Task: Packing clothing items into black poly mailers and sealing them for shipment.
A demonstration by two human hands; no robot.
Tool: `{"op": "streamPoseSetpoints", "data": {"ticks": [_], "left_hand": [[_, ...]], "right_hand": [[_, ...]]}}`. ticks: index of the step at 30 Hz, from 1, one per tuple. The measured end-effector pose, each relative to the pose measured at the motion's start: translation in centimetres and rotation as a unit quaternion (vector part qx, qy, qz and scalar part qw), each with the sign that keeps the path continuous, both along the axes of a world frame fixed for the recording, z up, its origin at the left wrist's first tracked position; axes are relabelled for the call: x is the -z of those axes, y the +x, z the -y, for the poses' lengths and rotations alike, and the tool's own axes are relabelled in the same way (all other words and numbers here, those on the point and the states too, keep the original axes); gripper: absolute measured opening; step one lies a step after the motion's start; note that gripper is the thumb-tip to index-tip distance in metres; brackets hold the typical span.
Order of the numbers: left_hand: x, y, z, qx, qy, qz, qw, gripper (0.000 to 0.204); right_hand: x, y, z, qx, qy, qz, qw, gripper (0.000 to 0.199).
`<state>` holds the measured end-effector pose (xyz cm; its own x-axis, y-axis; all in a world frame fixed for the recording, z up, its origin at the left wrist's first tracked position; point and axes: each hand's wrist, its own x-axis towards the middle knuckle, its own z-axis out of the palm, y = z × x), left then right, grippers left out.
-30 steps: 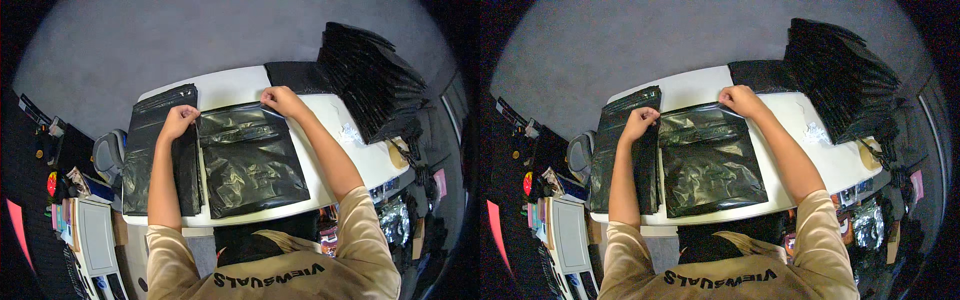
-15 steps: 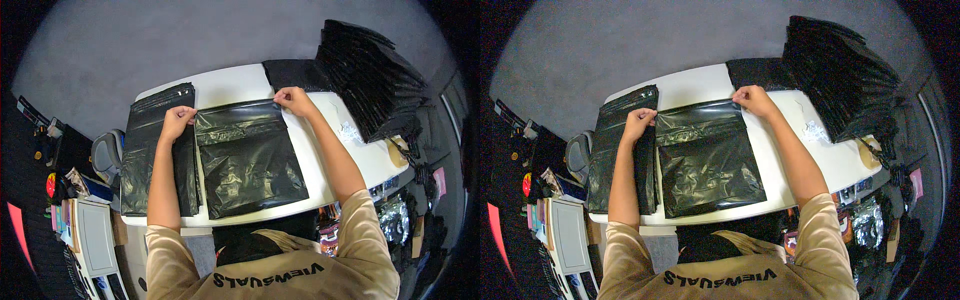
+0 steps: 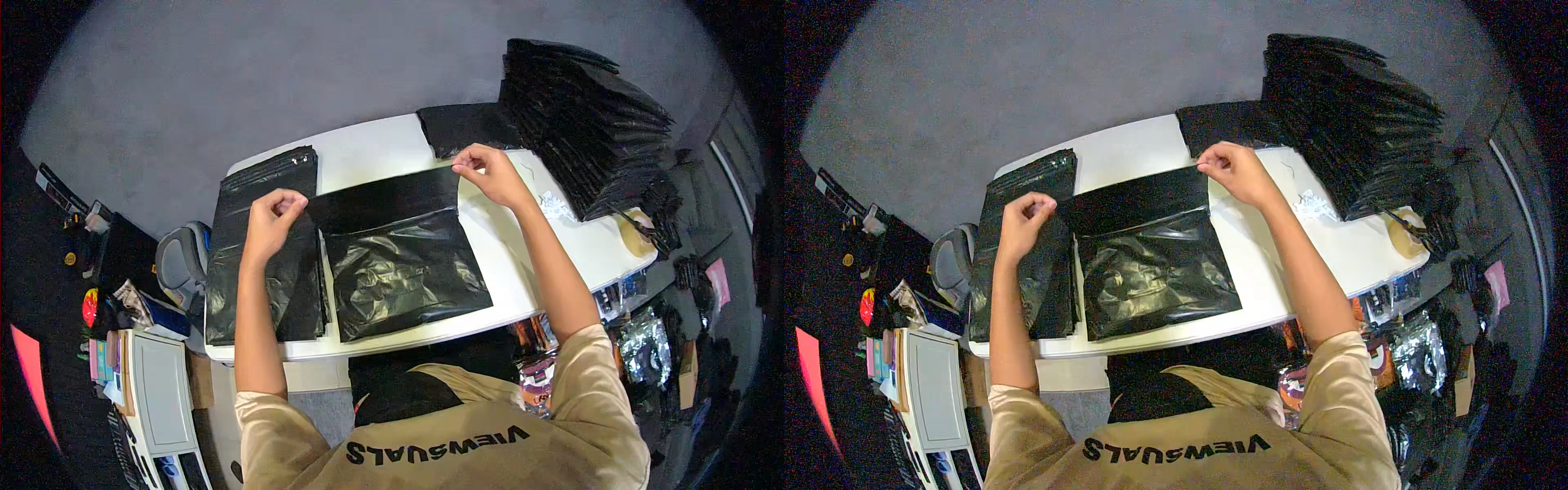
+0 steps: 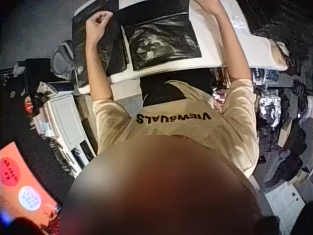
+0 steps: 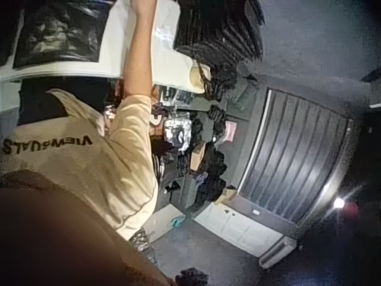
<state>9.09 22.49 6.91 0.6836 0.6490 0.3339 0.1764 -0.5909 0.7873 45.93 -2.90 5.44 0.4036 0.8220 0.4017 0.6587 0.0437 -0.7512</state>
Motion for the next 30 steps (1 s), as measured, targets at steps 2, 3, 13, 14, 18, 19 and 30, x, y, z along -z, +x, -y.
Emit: {"op": "streamPoseSetpoints", "data": {"ticks": [2, 3, 13, 14, 18, 19, 30], "left_hand": [[0.1, -1.3, 2.2, -0.009, 0.04, 0.011, 0.999, 0.012], [-0.1, -1.9, 3.5, -0.016, 0.079, 0.022, 0.997, 0.011], [3.2, -6.6, 12.8, -0.021, 0.2, -0.002, 0.98, 0.009], [3.7, -6.8, 13.2, -0.019, 0.198, -0.002, 0.98, 0.009], [5.1, -7.4, 14.5, -0.013, 0.229, -0.02, 0.973, 0.013], [5.4, -7.5, 14.6, -0.012, 0.225, -0.033, 0.974, 0.014], [4.4, -7.2, 13.4, 0.027, 0.217, -0.074, 0.973, 0.013]], "right_hand": [[0.0, -1.0, 1.7, 0.009, 0.002, 0.034, 0.999, 0.015], [0.0, -1.6, 2.7, 0.01, 0.006, 0.036, 0.999, 0.015], [2.5, -9.1, 11.5, 0.006, 0.038, 0.035, 0.999, 0.01], [3.2, -9.4, 12.1, 0.008, 0.021, 0.015, 1.0, 0.009], [5.3, -10.2, 13.2, 0.015, -0.023, -0.006, 1.0, 0.01], [5.4, -10.3, 13.3, 0.019, -0.041, 0.012, 0.999, 0.01], [4.9, -7.0, 12.7, -0.083, -0.075, -0.015, 0.994, 0.018]]}}
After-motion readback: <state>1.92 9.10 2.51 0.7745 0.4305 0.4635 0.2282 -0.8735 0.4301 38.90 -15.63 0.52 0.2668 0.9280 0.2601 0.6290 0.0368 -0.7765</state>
